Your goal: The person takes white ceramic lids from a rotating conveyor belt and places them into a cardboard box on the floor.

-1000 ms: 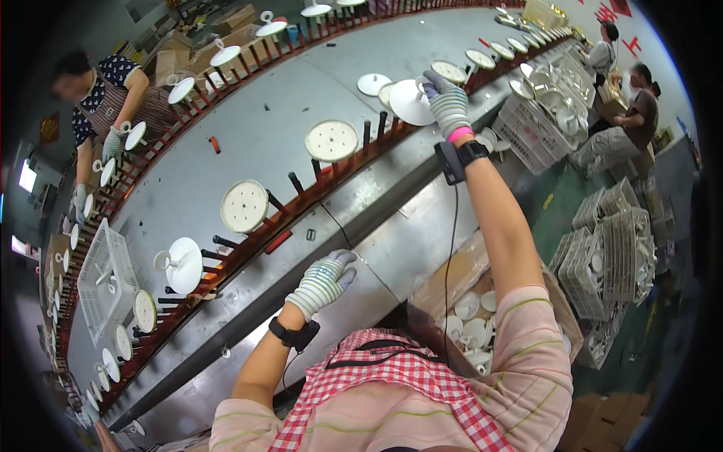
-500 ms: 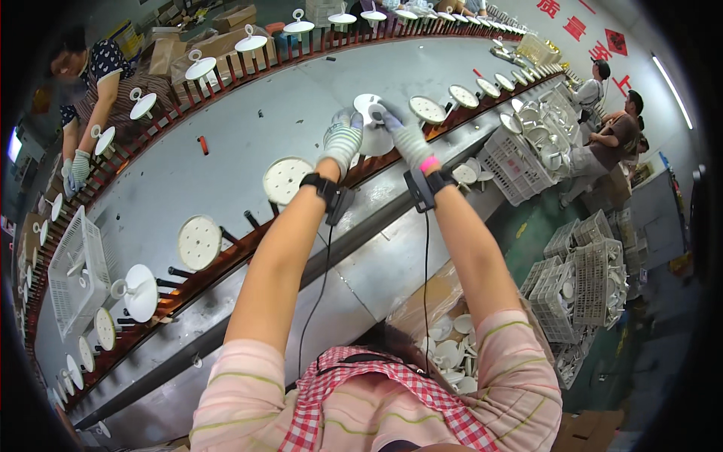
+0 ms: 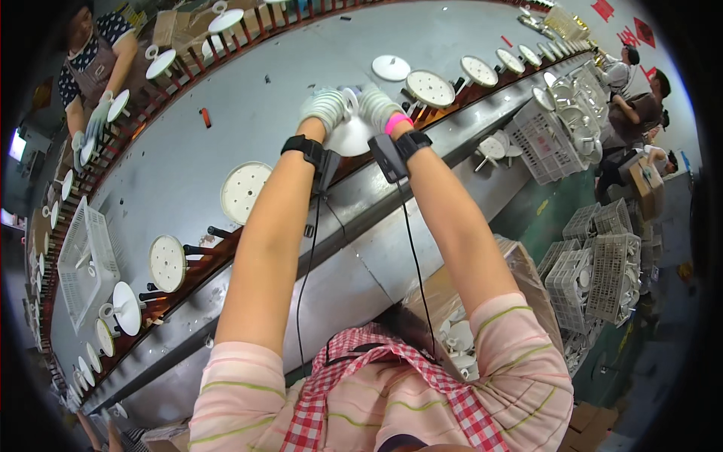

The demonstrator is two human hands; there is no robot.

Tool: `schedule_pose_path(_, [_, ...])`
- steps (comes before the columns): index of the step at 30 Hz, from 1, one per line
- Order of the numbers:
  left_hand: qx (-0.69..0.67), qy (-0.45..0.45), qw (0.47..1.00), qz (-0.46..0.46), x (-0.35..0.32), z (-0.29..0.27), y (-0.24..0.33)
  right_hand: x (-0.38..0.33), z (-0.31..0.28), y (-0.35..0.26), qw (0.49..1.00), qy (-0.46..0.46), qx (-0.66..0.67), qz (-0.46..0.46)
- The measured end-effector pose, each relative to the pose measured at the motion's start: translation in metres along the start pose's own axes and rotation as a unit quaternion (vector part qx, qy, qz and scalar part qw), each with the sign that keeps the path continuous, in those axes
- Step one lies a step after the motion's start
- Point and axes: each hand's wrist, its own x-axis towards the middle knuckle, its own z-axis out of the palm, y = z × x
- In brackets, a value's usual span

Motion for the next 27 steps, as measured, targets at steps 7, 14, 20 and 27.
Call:
schedule_pose_path(7, [-0.150, 0.051, 0.987, 0.006, -0.035, 0.008, -0.020, -0.044, -0.008, -0.045, 0.979, 0.143, 0.080, 0.121])
schedule_pose_path(14, [-0.379, 0.172, 0.909, -0.035, -0.085, 0.043, -0.105, -0.253, -0.010, -0.046, 0.897, 0.004, 0.410, -0.168])
schedule_pose_path(20, [-0.066, 0.412, 0.909, 0.024, -0.198, 0.032, 0.023, -0.493, 0.045, 0.150, 0.721, 0.121, 0.592, 0.340])
schedule_pose_path(27, [-0.218, 0.082, 0.952, 0.200, -0.289, 0.158, 0.090, -0.677, 0.244, 0.237, 0.879, -0.266, 0.159, 0.363])
